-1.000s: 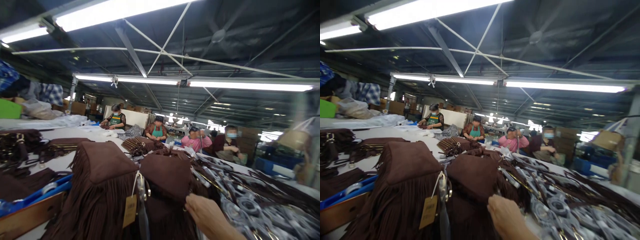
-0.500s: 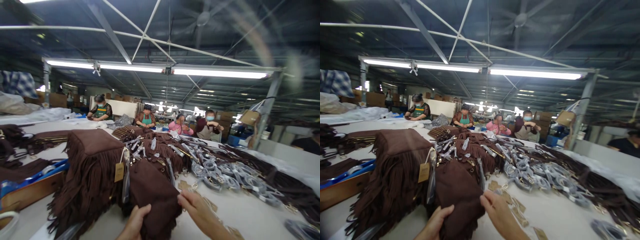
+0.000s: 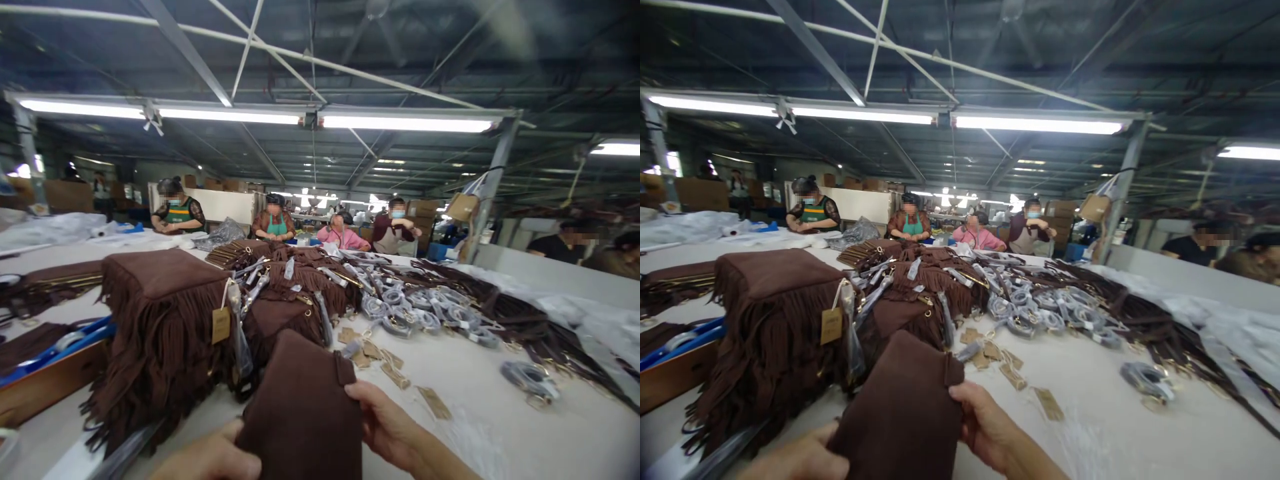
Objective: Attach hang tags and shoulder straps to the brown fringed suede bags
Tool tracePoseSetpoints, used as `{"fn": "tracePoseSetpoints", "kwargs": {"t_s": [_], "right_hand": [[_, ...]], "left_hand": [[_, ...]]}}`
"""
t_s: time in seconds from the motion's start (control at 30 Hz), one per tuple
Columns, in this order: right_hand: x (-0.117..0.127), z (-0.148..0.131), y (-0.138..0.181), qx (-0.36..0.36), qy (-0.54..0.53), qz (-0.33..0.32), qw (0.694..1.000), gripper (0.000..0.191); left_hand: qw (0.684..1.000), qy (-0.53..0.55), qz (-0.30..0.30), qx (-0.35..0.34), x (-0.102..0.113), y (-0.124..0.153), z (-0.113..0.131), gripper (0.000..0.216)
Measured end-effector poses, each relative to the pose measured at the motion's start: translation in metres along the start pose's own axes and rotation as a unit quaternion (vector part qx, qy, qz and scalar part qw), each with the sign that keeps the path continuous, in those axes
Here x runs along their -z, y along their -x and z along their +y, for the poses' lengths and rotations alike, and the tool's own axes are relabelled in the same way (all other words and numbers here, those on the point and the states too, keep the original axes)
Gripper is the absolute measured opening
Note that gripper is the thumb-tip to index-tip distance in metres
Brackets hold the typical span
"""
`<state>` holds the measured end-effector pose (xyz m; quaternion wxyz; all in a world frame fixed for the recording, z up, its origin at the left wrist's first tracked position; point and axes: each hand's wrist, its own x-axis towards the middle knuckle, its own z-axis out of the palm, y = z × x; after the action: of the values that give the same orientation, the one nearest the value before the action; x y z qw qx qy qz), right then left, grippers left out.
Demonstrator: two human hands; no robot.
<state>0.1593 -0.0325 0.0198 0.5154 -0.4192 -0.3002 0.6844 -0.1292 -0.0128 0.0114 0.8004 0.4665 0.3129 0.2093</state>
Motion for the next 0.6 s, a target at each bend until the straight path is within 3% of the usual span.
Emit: {"fn": "tracePoseSetpoints", "kwargs": {"t_s": [0.07, 0.1, 0.13, 0.2, 0.23, 0.27, 0.3, 0.37, 0.47, 0.53, 0.6], "right_hand": [[-0.009, -0.002, 0.017, 0.042, -0.030, 0.039, 0.998, 0.032], [-0.012, -0.001, 0.025, 0.045, -0.039, 0.048, 0.997, 0.033], [-0.014, 0.001, 0.033, 0.030, -0.041, 0.047, 0.998, 0.033], [-0.011, 0.012, 0.046, -0.051, -0.012, 0.036, 0.998, 0.032], [-0.007, 0.019, 0.051, -0.096, 0.025, 0.024, 0.995, 0.032], [0.000, 0.025, 0.055, -0.130, 0.082, 0.009, 0.988, 0.030], [0.008, 0.029, 0.059, -0.147, 0.151, -0.003, 0.977, 0.028], [0.029, 0.028, 0.065, -0.113, 0.301, -0.008, 0.947, 0.023], [0.062, 0.006, 0.064, 0.051, 0.503, 0.055, 0.861, 0.025], [0.079, -0.010, 0.060, 0.152, 0.617, 0.077, 0.768, 0.022], [0.088, -0.018, 0.053, 0.205, 0.697, 0.050, 0.685, 0.030]], "left_hand": [[0.996, -0.081, 0.028, -0.036, 0.010, -0.002, 0.028, 0.058], [0.982, -0.164, 0.074, -0.054, 0.015, -0.004, 0.041, 0.057], [0.948, -0.278, 0.142, -0.070, 0.017, -0.007, 0.051, 0.054], [0.817, -0.501, 0.269, -0.101, 0.014, -0.011, 0.060, 0.051], [0.747, -0.582, 0.300, -0.113, 0.008, -0.013, 0.059, 0.052], [0.698, -0.638, 0.302, -0.122, -0.001, -0.013, 0.054, 0.053], [0.674, -0.672, 0.281, -0.122, -0.012, -0.012, 0.046, 0.054], [0.677, -0.702, 0.196, -0.101, -0.038, -0.010, 0.025, 0.057], [0.675, -0.730, 0.092, -0.060, -0.072, -0.014, -0.006, 0.067], [0.641, -0.761, 0.080, -0.057, -0.091, -0.024, -0.019, 0.058], [0.604, -0.788, 0.086, -0.081, -0.110, -0.039, -0.028, 0.035]]}}
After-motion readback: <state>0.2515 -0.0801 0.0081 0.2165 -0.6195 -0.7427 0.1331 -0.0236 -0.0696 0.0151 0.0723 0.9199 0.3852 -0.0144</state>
